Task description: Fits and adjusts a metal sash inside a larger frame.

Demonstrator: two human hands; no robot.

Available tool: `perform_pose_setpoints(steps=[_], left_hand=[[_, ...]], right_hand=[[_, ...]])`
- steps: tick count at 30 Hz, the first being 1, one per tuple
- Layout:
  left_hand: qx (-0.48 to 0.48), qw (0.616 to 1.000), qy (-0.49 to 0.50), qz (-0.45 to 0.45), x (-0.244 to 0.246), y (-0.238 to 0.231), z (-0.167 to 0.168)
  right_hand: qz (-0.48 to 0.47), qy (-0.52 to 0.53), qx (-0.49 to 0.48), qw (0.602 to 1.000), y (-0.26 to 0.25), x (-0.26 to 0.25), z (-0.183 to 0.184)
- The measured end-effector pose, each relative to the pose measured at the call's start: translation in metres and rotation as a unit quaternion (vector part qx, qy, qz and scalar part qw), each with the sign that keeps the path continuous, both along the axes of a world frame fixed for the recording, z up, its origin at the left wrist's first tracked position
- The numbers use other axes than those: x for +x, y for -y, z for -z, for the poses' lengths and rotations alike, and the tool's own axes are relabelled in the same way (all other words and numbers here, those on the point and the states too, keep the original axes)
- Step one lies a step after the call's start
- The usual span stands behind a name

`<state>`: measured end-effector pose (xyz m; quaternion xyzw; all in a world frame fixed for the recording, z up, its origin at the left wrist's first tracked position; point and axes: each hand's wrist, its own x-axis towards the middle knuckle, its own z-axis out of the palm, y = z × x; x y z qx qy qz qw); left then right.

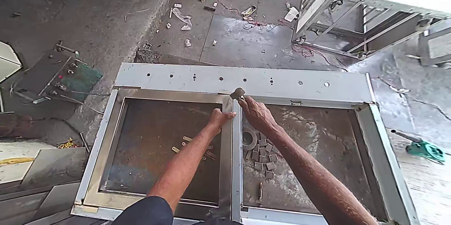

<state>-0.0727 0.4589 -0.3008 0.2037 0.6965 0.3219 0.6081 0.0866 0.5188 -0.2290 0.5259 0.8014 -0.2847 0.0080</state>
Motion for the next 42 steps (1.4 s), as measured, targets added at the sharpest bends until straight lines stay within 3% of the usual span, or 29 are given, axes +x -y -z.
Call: perform_pose_setpoints(steps=[4,8,22,31,38,42], left_hand=[[-0.008,1.000,0.004,-0.005,0.000,-0.001,-0.002],[-0.011,1.000,0.003,-0.002,0.000,0.000,-0.001],[0.006,1.000,0.015,-0.009,0.000,0.001,0.002],[0.012,0.999,-0.029,0.022,-0.001,0.002,0.001],[0.011,1.000,-0.021,0.008,0.000,0.003,-0.001],[-0.003,1.000,-0.011,0.009,0.000,0.001,0.000]], right_hand=[[0.002,-0.040,0.050,0.998,0.006,0.002,0.002],[-0.015,0.050,-0.011,0.999,-0.001,-0.004,0.004],[0.015,-0.043,0.026,0.999,-0.008,-0.017,-0.013],[-0.044,0.077,-0.018,0.996,-0.022,-0.067,-0.009],[-0.021,-0.029,0.061,0.997,-0.016,-0.056,-0.027],[0.001,-0.062,0.059,0.996,-0.014,-0.028,-0.023]])
